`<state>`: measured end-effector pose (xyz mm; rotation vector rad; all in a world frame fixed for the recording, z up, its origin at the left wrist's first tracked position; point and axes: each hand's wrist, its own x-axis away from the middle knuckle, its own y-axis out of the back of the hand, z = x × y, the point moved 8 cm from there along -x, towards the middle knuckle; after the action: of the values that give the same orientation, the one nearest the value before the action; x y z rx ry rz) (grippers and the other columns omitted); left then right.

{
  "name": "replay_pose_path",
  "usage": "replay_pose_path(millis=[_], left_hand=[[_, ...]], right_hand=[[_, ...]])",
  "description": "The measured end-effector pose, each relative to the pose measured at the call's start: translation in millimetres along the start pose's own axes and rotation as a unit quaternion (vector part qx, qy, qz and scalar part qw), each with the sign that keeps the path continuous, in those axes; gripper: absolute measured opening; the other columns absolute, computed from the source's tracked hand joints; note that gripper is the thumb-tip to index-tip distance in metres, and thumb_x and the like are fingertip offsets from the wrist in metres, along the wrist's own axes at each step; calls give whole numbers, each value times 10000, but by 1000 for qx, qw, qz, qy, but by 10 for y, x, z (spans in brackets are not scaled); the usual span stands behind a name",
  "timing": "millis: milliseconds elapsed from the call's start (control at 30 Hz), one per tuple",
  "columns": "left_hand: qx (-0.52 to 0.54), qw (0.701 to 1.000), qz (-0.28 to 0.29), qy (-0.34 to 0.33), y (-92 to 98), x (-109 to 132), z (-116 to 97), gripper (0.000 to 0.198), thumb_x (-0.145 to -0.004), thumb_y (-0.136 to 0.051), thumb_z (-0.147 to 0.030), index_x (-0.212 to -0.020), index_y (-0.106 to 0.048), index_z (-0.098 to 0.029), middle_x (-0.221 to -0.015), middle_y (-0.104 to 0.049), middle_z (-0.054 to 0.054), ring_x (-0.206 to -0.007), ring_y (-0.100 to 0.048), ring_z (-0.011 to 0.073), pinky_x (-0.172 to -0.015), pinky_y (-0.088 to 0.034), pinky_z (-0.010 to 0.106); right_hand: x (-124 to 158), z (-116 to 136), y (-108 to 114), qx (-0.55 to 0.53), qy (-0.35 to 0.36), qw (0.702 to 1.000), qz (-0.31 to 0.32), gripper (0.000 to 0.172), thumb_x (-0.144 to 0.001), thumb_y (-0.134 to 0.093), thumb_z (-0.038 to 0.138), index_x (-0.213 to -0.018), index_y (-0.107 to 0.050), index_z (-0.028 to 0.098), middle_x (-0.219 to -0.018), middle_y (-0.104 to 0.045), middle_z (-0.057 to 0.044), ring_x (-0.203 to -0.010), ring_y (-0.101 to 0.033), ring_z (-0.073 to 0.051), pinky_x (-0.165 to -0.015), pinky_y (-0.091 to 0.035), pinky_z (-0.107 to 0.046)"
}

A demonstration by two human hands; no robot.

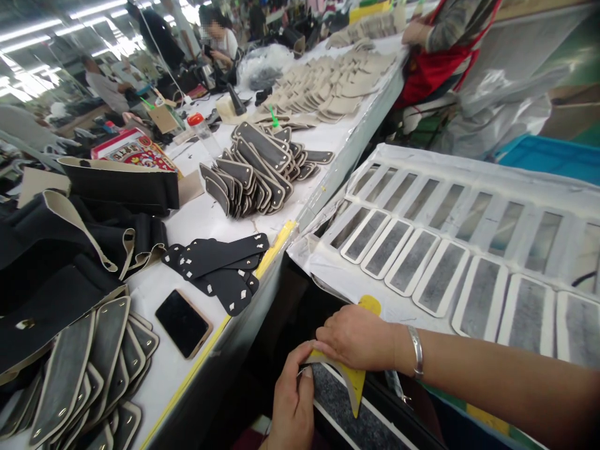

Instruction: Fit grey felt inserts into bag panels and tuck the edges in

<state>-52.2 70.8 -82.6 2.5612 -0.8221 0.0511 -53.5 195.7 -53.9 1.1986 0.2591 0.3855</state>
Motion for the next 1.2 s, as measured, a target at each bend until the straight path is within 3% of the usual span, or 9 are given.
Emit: replay_pose_path(millis=[300,533,800,867,933,1000,1067,1133,1200], left_hand=[[-6,999,-7,-50,20,-21,-13,328,-873,-404,-190,-1143,-590,-205,-1226,-566,62,-1140,-513,198,-1017,-395,347],[54,998,-6,42,-13,-12,71,346,-904,-390,-280,-1231,-473,-200,-1214,-570,85,-1124,-523,200,-953,-432,332],[3,1000,24,5,2,-19,72,354,-911,-336,-232,-1211,-520,-209,-1249,-540,61,-1155,-487,190,-1011,-368,336],[7,1000,26,-5,15,-12,68,358,-910,-338,-232,-1215,-524,-202,-1249,-541,66,-1160,-485,191,-1022,-360,341],[12,1000,24,-12,29,-3,71,361,-908,-343,-234,-1213,-531,-191,-1243,-546,74,-1160,-487,194,-1026,-360,347],[19,999,18,-21,46,4,76,361,-902,-354,-232,-1205,-543,-178,-1236,-552,84,-1162,-489,200,-1029,-361,360],[25,999,12,-36,61,10,77,363,-896,-365,-230,-1200,-550,-164,-1233,-556,95,-1159,-493,205,-1029,-366,373],[26,998,9,-52,72,14,80,368,-894,-369,-237,-1201,-551,-150,-1234,-556,106,-1156,-498,207,-1026,-373,377],[23,998,9,-63,82,14,82,374,-896,-367,-252,-1198,-552,-133,-1230,-557,119,-1148,-506,211,-1018,-384,376]], right_hand=[[174,-2,-31,-10,-82,996,-16,404,-966,-265,377,-766,-569,199,-673,-607,-16,-581,-551,-167,-535,-258,-298],[347,11,-68,-14,-132,991,-3,417,-968,-242,369,-811,-586,193,-681,-619,-38,-594,-574,-191,-521,-257,-321],[434,92,-33,-14,-191,981,11,404,-963,-256,359,-812,-593,193,-714,-640,-44,-620,-604,-205,-527,-310,-301],[491,92,-5,-33,-212,976,38,410,-957,-268,368,-793,-595,183,-720,-642,-59,-629,-603,-210,-535,-329,-297],[553,62,82,-122,-256,959,27,425,-950,-279,398,-743,-574,173,-693,-623,-56,-620,-580,-186,-550,-353,-280],[583,14,241,-297,-306,902,-68,478,-943,-261,464,-675,-519,163,-601,-550,-28,-546,-509,-134,-525,-357,-247],[531,5,408,-503,-294,784,-215,510,-921,-255,543,-640,-453,166,-497,-406,21,-441,-376,-89,-452,-307,-213],[355,71,529,-661,-201,650,-317,488,-885,-325,585,-636,-413,174,-467,-295,55,-389,-266,-67,-397,-230,-197],[121,161,587,-748,-103,547,-360,443,-863,-408,563,-652,-412,174,-478,-283,63,-376,-244,-54,-385,-198,-187]])
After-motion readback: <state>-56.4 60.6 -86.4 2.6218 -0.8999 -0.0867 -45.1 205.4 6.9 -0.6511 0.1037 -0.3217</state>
